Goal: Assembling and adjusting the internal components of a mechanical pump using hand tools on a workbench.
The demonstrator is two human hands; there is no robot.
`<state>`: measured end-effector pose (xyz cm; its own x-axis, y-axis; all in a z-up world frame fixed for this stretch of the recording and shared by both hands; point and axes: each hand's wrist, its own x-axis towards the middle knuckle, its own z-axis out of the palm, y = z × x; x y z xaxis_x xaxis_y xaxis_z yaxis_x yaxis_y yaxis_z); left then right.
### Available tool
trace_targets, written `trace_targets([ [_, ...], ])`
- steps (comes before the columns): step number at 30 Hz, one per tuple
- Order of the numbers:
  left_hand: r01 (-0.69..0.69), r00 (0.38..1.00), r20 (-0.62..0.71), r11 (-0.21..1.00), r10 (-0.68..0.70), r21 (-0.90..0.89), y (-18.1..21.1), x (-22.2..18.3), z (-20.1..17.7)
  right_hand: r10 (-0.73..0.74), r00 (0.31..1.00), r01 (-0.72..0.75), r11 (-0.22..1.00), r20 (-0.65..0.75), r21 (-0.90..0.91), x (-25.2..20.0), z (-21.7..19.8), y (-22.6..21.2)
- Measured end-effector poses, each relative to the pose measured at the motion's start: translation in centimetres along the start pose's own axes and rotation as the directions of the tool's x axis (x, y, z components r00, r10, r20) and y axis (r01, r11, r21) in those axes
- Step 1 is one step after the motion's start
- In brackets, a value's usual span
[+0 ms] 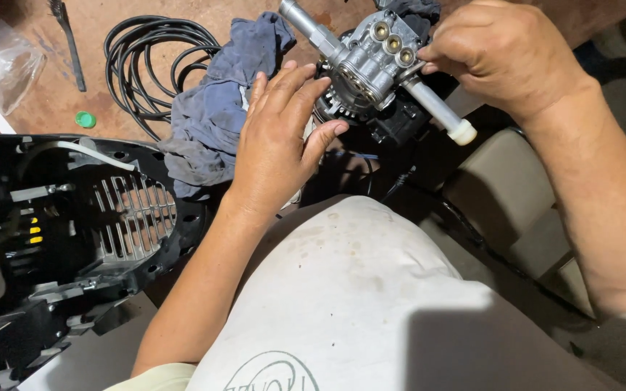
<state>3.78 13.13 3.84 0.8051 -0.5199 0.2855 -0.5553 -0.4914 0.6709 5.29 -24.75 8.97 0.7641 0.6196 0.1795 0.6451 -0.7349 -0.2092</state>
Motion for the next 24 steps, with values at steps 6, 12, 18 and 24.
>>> trace_targets([
  [6, -0.015, 1.000, -0.008, 1.000, 0.015, -0.012, 0.3, 0.3, 0.4, -0.020, 0.994, 0.031, 0.995, 0.112, -0.098, 0.1, 0.2, 1.7],
  [12, -0.020, 1.000, -0.008, 0.999, 0.020, -0.036, 1.0, 1.1, 0.5, -0.027, 0.998, 0.035, 0.991, 0.060, -0.128, -0.1, 0.2, 0.8],
  [18, -0.120, 0.992, 0.040, 0.988, 0.117, 0.102, 2.0, 4.1, 1.5, 0.187, 0.944, -0.119, 0.961, 0.271, -0.248, 0.0, 0.7, 1.0],
  [24, -0.340, 0.939, 0.119, 0.822, 0.322, 0.457, -2.9, 9.4, 2.9, 0.270, 0.935, -0.118, 0.849, 0.232, -0.515, 0.0, 1.8, -0.5],
])
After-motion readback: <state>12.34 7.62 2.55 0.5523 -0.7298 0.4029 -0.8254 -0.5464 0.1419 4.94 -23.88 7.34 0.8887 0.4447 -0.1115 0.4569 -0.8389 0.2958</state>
